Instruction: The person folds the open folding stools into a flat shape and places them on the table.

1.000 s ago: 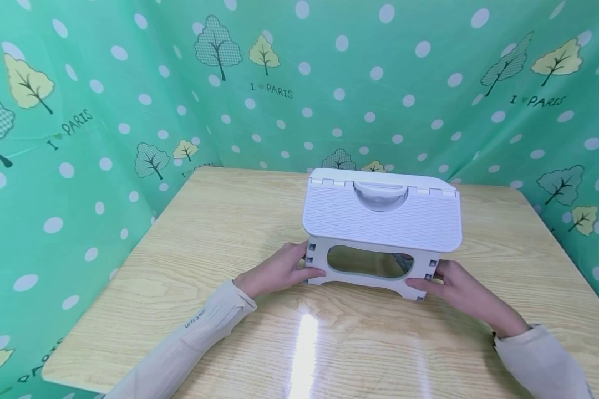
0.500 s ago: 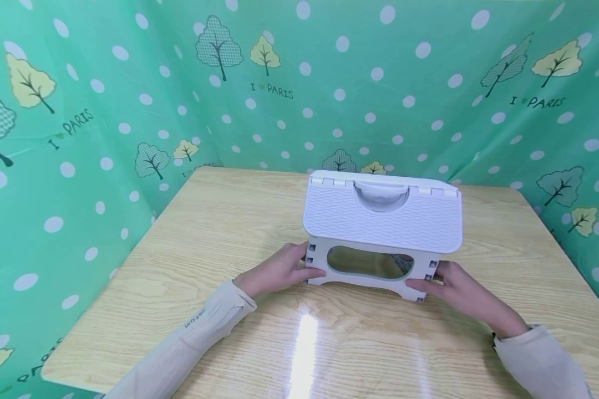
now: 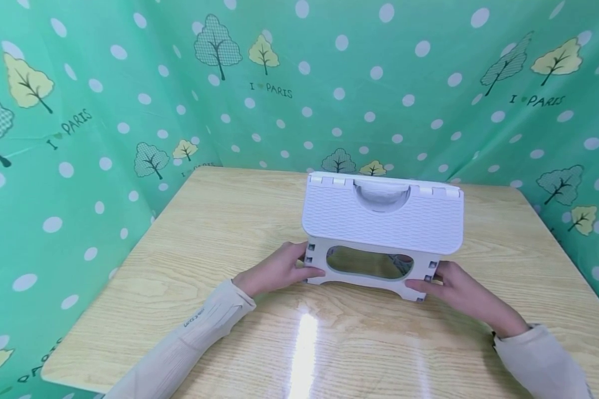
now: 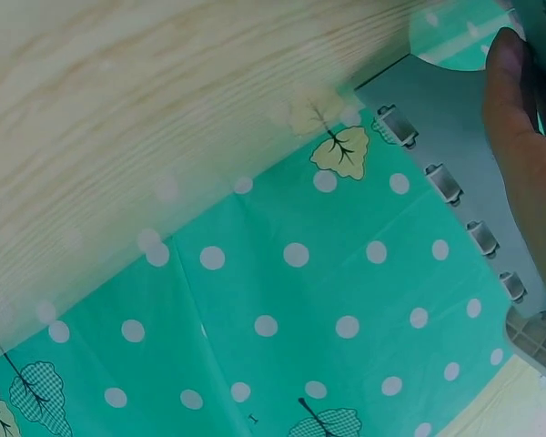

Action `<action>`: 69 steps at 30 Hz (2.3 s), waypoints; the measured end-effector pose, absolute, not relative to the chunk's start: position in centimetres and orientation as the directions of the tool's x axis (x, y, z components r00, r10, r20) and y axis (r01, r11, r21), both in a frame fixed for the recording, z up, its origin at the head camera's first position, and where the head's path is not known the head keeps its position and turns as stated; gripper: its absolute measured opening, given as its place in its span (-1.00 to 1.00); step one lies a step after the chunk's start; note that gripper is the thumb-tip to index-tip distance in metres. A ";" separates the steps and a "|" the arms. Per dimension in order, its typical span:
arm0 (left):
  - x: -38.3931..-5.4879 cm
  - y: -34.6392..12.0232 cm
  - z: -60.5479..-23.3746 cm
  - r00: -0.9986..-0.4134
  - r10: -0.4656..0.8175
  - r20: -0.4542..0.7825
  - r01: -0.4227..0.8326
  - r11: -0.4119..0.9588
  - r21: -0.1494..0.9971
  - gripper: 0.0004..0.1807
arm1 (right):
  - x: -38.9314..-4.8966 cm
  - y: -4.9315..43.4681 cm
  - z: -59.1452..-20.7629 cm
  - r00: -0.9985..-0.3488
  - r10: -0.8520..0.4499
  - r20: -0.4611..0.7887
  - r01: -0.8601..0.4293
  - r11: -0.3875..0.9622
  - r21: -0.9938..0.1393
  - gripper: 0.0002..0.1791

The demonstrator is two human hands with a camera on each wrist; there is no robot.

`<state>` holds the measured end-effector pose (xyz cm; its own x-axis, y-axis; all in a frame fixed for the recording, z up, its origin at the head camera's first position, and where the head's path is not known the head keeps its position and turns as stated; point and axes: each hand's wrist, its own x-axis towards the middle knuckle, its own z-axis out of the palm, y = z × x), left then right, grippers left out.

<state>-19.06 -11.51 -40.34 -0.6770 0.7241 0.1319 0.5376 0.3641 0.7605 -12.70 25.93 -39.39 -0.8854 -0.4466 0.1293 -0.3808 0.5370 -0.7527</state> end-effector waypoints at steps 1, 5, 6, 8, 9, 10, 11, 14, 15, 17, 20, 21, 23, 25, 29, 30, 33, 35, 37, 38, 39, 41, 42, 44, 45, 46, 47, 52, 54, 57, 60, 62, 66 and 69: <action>-19.1 -11.5 -40.3 -0.677 0.724 0.131 0.536 0.364 0.762 -0.45 | -12.7 25.9 -39.4 -0.884 -0.449 0.130 -0.383 0.536 -0.752 -0.76; -19.1 -11.5 -40.3 -0.677 0.725 0.127 0.529 0.359 0.769 -0.45 | -12.7 25.9 -39.5 -0.885 -0.449 0.123 -0.377 0.536 -0.755 -0.80; -19.0 -11.5 -40.3 -0.678 0.724 0.125 0.526 0.359 0.771 -0.45 | -12.7 25.9 -39.5 -0.885 -0.450 0.120 -0.375 0.537 -0.756 -0.81; -19.0 -11.5 -40.3 -0.678 0.724 0.124 0.525 0.359 0.772 -0.45 | -12.7 25.9 -39.5 -0.886 -0.448 0.116 -0.372 0.539 -0.756 -0.82; -19.1 -11.5 -40.3 -0.678 0.724 0.124 0.524 0.359 0.773 -0.45 | -12.7 25.9 -39.5 -0.886 -0.449 0.116 -0.372 0.538 -0.757 -0.83; -19.1 -11.5 -40.3 -0.679 0.724 0.124 0.524 0.359 0.772 -0.45 | -12.7 25.9 -39.5 -0.886 -0.450 0.116 -0.372 0.537 -0.757 -0.83; -19.1 -11.5 -40.3 -0.679 0.724 0.124 0.525 0.360 0.771 -0.45 | -12.7 25.9 -39.5 -0.885 -0.450 0.119 -0.374 0.536 -0.757 -0.84; -19.1 -11.5 -40.3 -0.677 0.725 0.126 0.528 0.359 0.770 -0.45 | -12.7 25.9 -39.5 -0.884 -0.451 0.120 -0.376 0.536 -0.756 -0.84; -19.1 -11.5 -40.3 -0.676 0.726 0.126 0.529 0.359 0.769 -0.45 | -12.7 25.9 -39.5 -0.884 -0.452 0.121 -0.377 0.535 -0.756 -0.84; -19.0 -11.5 -40.3 -0.677 0.726 0.123 0.527 0.361 0.769 -0.44 | -12.7 25.9 -39.5 -0.884 -0.452 0.122 -0.378 0.536 -0.755 -0.82; -19.0 -11.5 -40.3 -0.679 0.725 0.114 0.519 0.365 0.773 -0.43 | -12.7 25.9 -39.5 -0.883 -0.452 0.124 -0.380 0.535 -0.754 -0.80; -19.0 -11.5 -40.3 -0.681 0.724 0.111 0.517 0.367 0.774 -0.43 | -12.7 25.9 -39.5 -0.883 -0.453 0.123 -0.379 0.535 -0.755 -0.79; -19.0 -11.5 -40.3 -0.682 0.724 0.106 0.512 0.368 0.776 -0.43 | -12.6 25.8 -39.5 -0.885 -0.452 0.116 -0.373 0.534 -0.759 -0.78; -19.0 -11.5 -40.3 -0.682 0.724 0.101 0.508 0.370 0.778 -0.43 | -12.6 25.8 -39.5 -0.887 -0.451 0.105 -0.362 0.536 -0.763 -0.76; -18.9 -11.4 -40.2 -0.682 0.724 0.099 0.508 0.372 0.777 -0.42 | -12.5 25.7 -39.3 -0.889 -0.448 0.092 -0.351 0.540 -0.765 -0.72; -18.9 -11.4 -40.2 -0.684 0.723 0.098 0.507 0.375 0.776 -0.42 | -12.5 25.7 -39.3 -0.889 -0.448 0.090 -0.350 0.541 -0.765 -0.71; -18.9 -11.4 -40.3 -0.685 0.722 0.098 0.510 0.380 0.772 -0.43 | -12.5 25.7 -39.3 -0.889 -0.448 0.094 -0.355 0.544 -0.760 -0.71; -18.9 -11.4 -40.3 -0.685 0.722 0.099 0.514 0.383 0.768 -0.43 | -12.5 25.7 -39.3 -0.889 -0.449 0.094 -0.355 0.544 -0.760 -0.71; -18.9 -11.4 -40.4 -0.684 0.723 0.099 0.516 0.383 0.766 -0.43 | -12.5 25.7 -39.3 -0.888 -0.449 0.093 -0.354 0.542 -0.762 -0.73; -18.9 -11.4 -40.4 -0.683 0.723 0.101 0.518 0.382 0.765 -0.43 | -12.5 25.7 -39.3 -0.888 -0.450 0.092 -0.353 0.541 -0.764 -0.73; -18.9 -11.4 -40.4 -0.681 0.725 0.102 0.520 0.380 0.765 -0.43 | -12.4 25.7 -39.3 -0.888 -0.451 0.093 -0.354 0.538 -0.765 -0.74; -18.9 -11.4 -40.4 -0.677 0.728 0.106 0.524 0.377 0.764 -0.43 | -12.4 25.7 -39.3 -0.886 -0.454 0.097 -0.356 0.531 -0.769 -0.76; -18.9 -11.4 -40.4 -0.674 0.730 0.108 0.527 0.374 0.763 -0.43 | -12.4 25.7 -39.3 -0.884 -0.456 0.102 -0.360 0.526 -0.770 -0.76; -18.9 -11.4 -40.4 -0.671 0.733 0.111 0.534 0.373 0.759 -0.44 | -12.5 25.8 -39.4 -0.881 -0.461 0.110 -0.366 0.516 -0.775 -0.75; -18.9 -11.4 -40.4 -0.669 0.735 0.113 0.538 0.373 0.756 -0.44 | -12.5 25.8 -39.4 -0.879 -0.464 0.114 -0.370 0.510 -0.777 -0.76; -18.9 -11.4 -40.4 -0.668 0.736 0.113 0.540 0.374 0.754 -0.44 | -12.5 25.9 -39.4 -0.877 -0.466 0.115 -0.370 0.505 -0.780 -0.75; -19.0 -11.4 -40.4 -0.667 0.737 0.115 0.542 0.374 0.753 -0.45 | -12.5 25.9 -39.5 -0.876 -0.468 0.118 -0.373 0.502 -0.780 -0.75; -18.9 -11.4 -40.3 -0.667 0.736 0.117 0.546 0.377 0.748 -0.44 | -12.5 25.9 -39.5 -0.879 -0.465 0.111 -0.366 0.505 -0.781 -0.76; -18.9 -11.4 -40.3 -0.667 0.736 0.118 0.548 0.377 0.747 -0.43 | -12.5 25.8 -39.5 -0.882 -0.460 0.102 -0.358 0.512 -0.781 -0.76; -18.9 -11.4 -40.2 -0.665 0.737 0.119 0.549 0.376 0.746 -0.43 | -12.5 25.7 -39.5 -0.886 -0.454 0.092 -0.347 0.520 -0.780 -0.75; -18.9 -11.4 -40.2 -0.665 0.737 0.121 0.553 0.377 0.744 -0.44 | -12.5 25.7 -39.4 -0.888 -0.452 0.087 -0.343 0.522 -0.781 -0.75; -18.9 -11.4 -40.3 -0.667 0.736 0.121 0.554 0.381 0.740 -0.44 | -12.5 25.7 -39.4 -0.887 -0.455 0.084 -0.341 0.519 -0.784 -0.76; -18.9 -11.4 -40.3 -0.671 0.732 0.118 0.551 0.385 0.740 -0.44 | -12.5 25.7 -39.5 -0.879 -0.469 0.089 -0.346 0.498 -0.795 -0.78; -18.9 -11.4 -40.3 -0.667 0.735 0.118 0.549 0.379 0.745 -0.43 | -12.6 25.7 -39.5 -0.871 -0.482 0.097 -0.355 0.480 -0.802 -0.79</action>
